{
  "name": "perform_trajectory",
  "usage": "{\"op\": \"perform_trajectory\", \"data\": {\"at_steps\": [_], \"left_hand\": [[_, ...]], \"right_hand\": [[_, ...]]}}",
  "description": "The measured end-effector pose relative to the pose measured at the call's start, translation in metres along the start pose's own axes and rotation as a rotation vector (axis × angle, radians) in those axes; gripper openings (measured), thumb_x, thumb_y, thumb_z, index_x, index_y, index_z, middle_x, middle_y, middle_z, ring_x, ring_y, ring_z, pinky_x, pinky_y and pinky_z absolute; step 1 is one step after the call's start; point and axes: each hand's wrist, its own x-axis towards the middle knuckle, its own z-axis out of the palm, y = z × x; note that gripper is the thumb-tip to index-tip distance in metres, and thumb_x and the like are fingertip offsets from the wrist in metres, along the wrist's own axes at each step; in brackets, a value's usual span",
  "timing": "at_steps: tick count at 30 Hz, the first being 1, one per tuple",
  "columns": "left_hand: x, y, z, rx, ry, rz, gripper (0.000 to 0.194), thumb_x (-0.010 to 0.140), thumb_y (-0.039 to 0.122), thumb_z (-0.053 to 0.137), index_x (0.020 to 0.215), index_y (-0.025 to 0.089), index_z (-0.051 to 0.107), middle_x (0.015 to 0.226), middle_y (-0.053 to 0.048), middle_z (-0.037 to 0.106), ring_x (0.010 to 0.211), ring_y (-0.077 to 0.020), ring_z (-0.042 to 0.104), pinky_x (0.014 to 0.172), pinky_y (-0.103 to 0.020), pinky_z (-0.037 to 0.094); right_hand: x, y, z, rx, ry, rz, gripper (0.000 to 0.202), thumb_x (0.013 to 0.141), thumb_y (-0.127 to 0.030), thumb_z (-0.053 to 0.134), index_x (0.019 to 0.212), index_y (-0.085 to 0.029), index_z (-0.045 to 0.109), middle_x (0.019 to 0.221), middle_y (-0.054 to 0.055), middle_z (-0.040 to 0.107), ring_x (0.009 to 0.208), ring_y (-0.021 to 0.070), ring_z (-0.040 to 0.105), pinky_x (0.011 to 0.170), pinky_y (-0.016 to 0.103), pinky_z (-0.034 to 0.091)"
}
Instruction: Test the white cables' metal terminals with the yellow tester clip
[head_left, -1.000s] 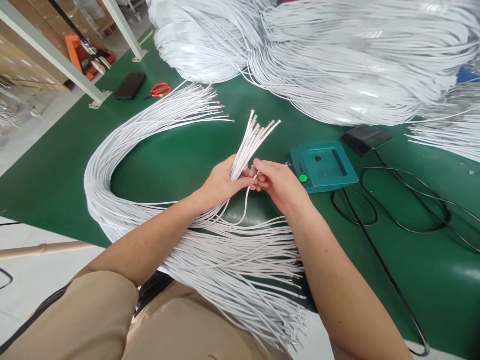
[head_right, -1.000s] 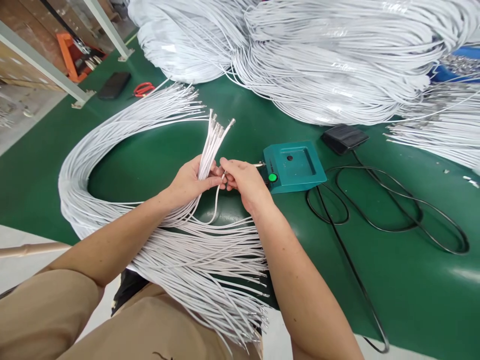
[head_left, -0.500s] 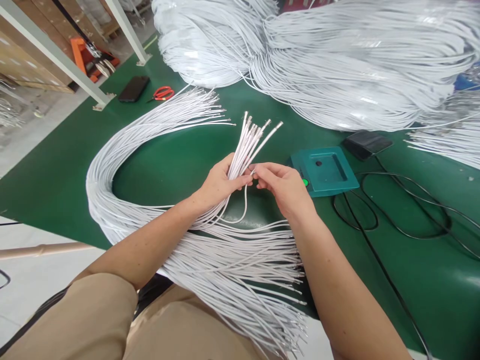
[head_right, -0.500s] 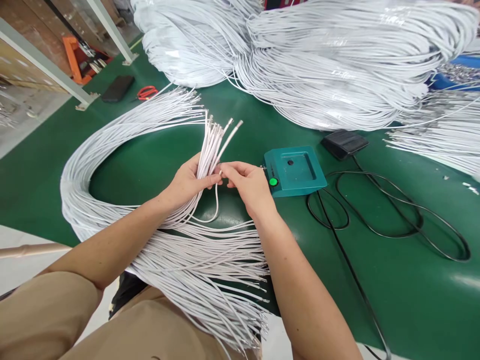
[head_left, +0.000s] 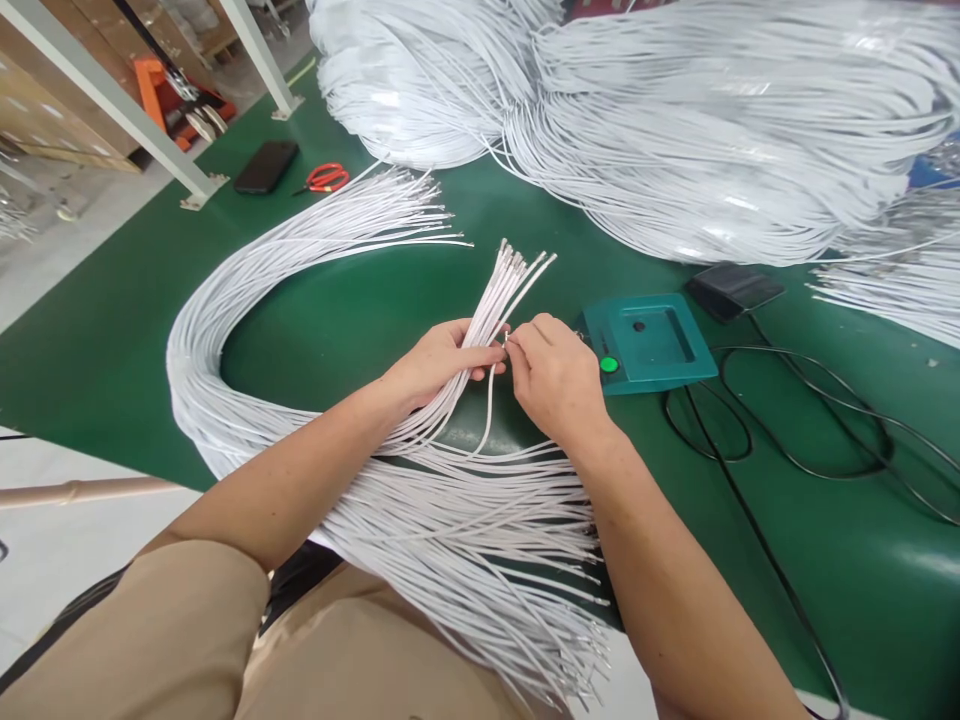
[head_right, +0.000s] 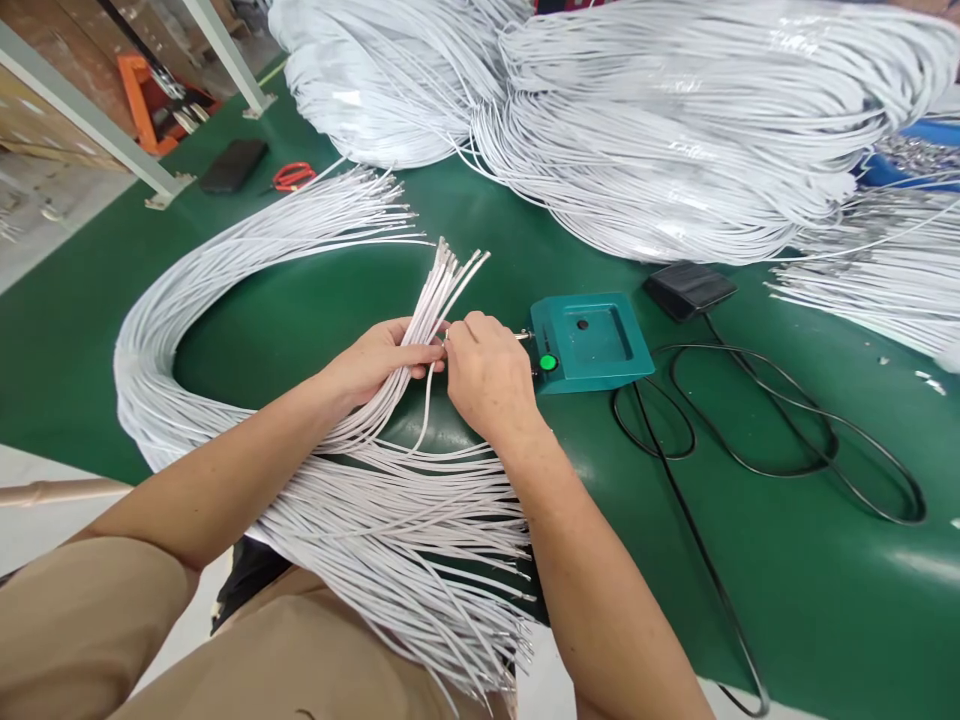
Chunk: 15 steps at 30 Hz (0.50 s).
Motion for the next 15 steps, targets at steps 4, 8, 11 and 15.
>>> {"op": "perform_trajectory", "data": {"at_steps": [4,8,11,15], "left_hand": [[0.003,0.000,0.001,0.127,0.042,0.038,0.040,0.069,0.022,0.079,0.106,0.014,0.065,0.079,-0.003,0.069,0.073,-0.0134,0.070,0.047,-0.016,0.038],[0.007,-0.003,-0.001,0.224,0.068,0.063,0.041,0.070,0.022,0.078,0.107,0.013,0.063,0.080,-0.005,0.070,0.075,-0.0159,0.071,0.048,-0.016,0.041],[0.009,-0.006,-0.001,0.248,0.072,0.084,0.039,0.070,0.022,0.077,0.106,0.013,0.063,0.080,-0.005,0.070,0.075,-0.0169,0.072,0.050,-0.017,0.046],[0.011,-0.009,0.000,0.273,0.095,0.098,0.038,0.069,0.020,0.077,0.104,0.012,0.064,0.079,-0.004,0.070,0.073,-0.0169,0.072,0.053,-0.019,0.050]], "right_hand": [[0.002,0.023,-0.006,-0.146,-0.003,-0.027,0.023,0.094,-0.023,0.045,0.103,-0.015,0.065,0.106,0.012,0.068,0.097,0.0263,0.057,0.085,0.038,0.039],[0.003,0.041,-0.004,-0.219,-0.122,-0.020,0.016,0.088,-0.014,0.050,0.094,-0.015,0.065,0.088,0.010,0.072,0.091,0.0255,0.059,0.104,0.046,0.029],[0.003,0.044,-0.001,-0.193,-0.131,-0.027,0.015,0.084,-0.010,0.051,0.087,-0.016,0.064,0.082,0.008,0.071,0.089,0.0248,0.058,0.104,0.047,0.028],[0.005,0.043,-0.002,-0.193,-0.089,-0.032,0.020,0.082,-0.007,0.048,0.079,-0.018,0.064,0.072,0.008,0.066,0.086,0.0256,0.052,0.092,0.045,0.036]]}}
